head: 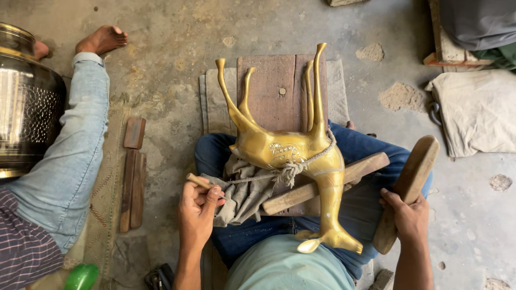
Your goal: The person sits on the floor with a brass deer figurine tied to a wooden board on their lap and engraves a decorative pattern into its body. They hold a chisel against the metal with one hand and strike it repeatedly with a wooden mallet, repositioning the chisel across the figurine's flank and near the legs as they work.
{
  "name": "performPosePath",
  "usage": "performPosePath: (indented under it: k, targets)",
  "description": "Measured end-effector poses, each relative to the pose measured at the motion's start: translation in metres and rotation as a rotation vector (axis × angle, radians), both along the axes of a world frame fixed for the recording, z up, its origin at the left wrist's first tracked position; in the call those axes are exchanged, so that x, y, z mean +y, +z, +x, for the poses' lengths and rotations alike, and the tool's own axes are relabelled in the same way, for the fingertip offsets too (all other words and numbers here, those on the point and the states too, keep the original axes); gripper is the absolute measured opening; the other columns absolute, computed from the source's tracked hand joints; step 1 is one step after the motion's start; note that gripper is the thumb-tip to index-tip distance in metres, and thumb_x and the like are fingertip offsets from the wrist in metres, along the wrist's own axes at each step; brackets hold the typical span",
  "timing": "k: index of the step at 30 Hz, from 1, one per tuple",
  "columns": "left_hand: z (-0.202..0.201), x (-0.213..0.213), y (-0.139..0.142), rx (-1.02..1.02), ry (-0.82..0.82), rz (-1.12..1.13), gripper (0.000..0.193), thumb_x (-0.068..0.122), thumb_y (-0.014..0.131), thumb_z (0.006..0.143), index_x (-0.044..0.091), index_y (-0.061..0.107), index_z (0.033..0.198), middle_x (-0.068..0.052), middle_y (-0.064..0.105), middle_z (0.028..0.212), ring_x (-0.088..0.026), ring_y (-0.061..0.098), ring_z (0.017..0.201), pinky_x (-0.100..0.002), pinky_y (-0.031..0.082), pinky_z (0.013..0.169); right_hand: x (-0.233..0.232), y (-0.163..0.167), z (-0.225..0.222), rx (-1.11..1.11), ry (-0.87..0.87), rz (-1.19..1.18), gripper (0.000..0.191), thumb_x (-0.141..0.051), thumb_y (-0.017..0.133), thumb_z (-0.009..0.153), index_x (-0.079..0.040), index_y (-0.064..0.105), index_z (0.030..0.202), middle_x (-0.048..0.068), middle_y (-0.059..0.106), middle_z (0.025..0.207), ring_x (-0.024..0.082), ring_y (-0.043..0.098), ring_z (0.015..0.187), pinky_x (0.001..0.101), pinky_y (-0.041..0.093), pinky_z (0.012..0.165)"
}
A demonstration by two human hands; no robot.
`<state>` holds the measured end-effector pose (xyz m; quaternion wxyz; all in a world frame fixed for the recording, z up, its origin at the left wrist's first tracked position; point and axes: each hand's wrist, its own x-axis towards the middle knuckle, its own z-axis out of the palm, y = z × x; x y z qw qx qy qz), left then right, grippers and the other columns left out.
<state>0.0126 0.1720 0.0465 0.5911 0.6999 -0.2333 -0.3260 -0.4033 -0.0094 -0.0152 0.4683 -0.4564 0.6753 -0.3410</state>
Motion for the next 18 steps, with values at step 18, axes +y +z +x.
performPosePath:
  k: [18]
  targets:
    - [-0.048, -0.041, -0.003, -0.697, -0.369, 0.161, 0.033, 0.022, 0.074, 0.093, 0.001, 0.063, 0.116, -0.016, 0.073, 0.107, -0.025, 0.069, 0.088, -0.043, 0.057, 0.074, 0.010, 0.015, 0.000, -0.068, 0.040, -0.044, 0.029, -0.014, 0.079, 0.085, 0.001, 0.065, 0.105, 0.009, 0.070, 0.088, 0.018, 0.068, 0.078, 0.0317, 0.054, 0.073]
